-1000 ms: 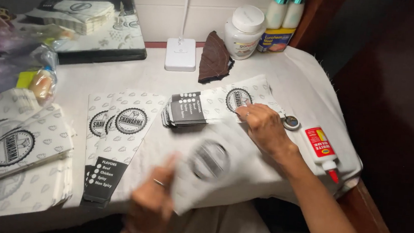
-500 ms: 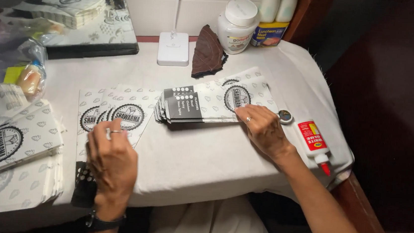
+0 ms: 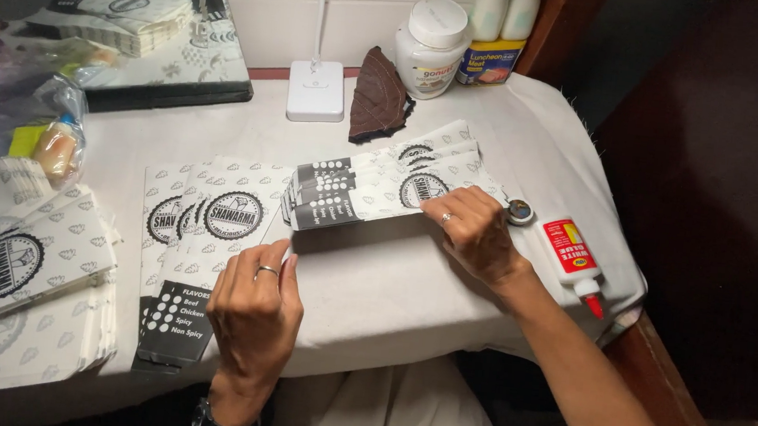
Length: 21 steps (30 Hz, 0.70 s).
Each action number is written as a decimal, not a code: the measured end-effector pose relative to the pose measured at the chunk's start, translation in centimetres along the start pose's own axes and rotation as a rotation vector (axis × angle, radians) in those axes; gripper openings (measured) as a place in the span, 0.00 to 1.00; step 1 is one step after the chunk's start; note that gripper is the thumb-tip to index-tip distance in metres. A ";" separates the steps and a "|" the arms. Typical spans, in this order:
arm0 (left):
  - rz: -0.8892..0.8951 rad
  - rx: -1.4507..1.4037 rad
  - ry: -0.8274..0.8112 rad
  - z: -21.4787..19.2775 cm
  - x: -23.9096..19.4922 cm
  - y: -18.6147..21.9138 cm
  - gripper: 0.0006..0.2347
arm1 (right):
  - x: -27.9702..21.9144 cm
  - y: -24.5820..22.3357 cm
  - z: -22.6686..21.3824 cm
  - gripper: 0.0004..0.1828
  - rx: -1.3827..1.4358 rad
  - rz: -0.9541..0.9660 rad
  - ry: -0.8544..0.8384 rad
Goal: The person assembles flat paper wrappers by applying glue to the edges and folding them into sleeves. They repeat this process for multiple wrappers, stacking the finished ones on the table.
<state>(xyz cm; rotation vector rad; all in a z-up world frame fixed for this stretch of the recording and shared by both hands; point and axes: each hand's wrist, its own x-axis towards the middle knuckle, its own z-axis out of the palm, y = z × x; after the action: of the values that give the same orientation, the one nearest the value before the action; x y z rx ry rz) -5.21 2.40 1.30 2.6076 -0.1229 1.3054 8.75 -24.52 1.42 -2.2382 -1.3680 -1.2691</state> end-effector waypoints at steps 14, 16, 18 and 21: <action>0.306 -0.459 -0.347 3.7 -3.8 4.3 0.10 | -7.9 -4.3 -8.5 0.07 0.125 0.371 -0.085; 0.299 -0.480 -0.396 3.8 -3.6 4.3 0.12 | -10.4 -1.2 -9.9 0.07 -0.059 0.511 -0.048; 0.321 -0.448 -0.353 3.6 -3.1 4.5 0.10 | -14.6 2.7 -10.5 0.39 -0.258 1.038 -0.459; 0.342 -0.355 -0.303 4.0 -3.8 4.8 0.08 | -9.7 3.4 -12.7 0.52 0.103 1.573 -0.639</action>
<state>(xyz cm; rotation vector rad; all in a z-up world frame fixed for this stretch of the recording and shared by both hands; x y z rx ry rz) -5.17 -3.30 -3.30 2.5159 -0.8037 0.8606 2.63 -39.62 2.41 -2.5341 0.4584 0.0807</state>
